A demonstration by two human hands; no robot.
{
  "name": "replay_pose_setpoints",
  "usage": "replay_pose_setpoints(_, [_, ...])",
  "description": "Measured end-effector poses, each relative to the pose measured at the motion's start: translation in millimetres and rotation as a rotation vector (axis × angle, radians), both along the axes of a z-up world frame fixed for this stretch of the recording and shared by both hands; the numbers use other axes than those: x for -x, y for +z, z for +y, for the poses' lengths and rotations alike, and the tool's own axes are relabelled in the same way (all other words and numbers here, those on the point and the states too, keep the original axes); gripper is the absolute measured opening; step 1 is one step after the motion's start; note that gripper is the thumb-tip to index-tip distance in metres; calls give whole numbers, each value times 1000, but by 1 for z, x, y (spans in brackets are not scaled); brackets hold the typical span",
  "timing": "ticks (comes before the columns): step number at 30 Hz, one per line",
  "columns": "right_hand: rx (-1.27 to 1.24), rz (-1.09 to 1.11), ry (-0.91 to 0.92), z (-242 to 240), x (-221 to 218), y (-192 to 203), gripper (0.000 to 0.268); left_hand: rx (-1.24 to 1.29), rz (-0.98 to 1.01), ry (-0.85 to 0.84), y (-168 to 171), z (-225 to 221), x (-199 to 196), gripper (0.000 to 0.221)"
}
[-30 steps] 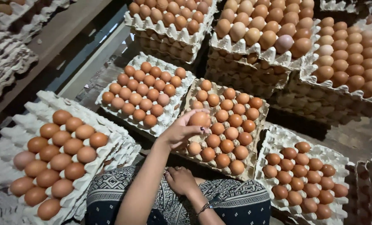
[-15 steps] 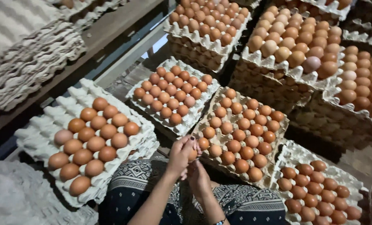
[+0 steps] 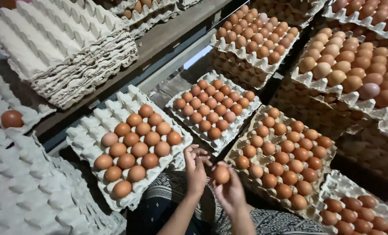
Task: Sorting and transferring eggs between cardboard trays
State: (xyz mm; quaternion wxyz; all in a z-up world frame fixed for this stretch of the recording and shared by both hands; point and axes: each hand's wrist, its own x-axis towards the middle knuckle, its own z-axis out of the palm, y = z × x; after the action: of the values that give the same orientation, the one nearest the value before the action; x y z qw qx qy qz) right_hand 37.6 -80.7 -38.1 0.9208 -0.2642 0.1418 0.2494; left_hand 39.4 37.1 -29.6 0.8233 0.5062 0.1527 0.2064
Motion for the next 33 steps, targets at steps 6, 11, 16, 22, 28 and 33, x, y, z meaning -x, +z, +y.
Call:
replay_pose_setpoints(6, [-43, -152, -40, -20, -76, 55, 40, -604, 189, -28, -47, 6, 6, 21])
replay_pose_setpoints(11, [39, -335, 41, -30, -177, 52, 39, -748, 137, -193, -49, -7, -9, 26])
replay_pose_setpoints(16, [966, -630, -15, -8, -261, 60, 42, -635, 127, -256, -73, -23, -31, 31])
replay_pose_setpoints(22, [1596, -1075, 30, -11, -374, -11, 54, -644, 276, -344, -73, -22, -39, 20])
replay_pose_setpoints(28, [1610, -1137, 86, -15, -410, -51, 40, -591, 270, -349, -88, -27, -44, 18])
replay_pose_setpoints(33, [1558, -1129, 233, -29, -414, -56, 46, -647, 286, -358, -88, -25, -46, 19])
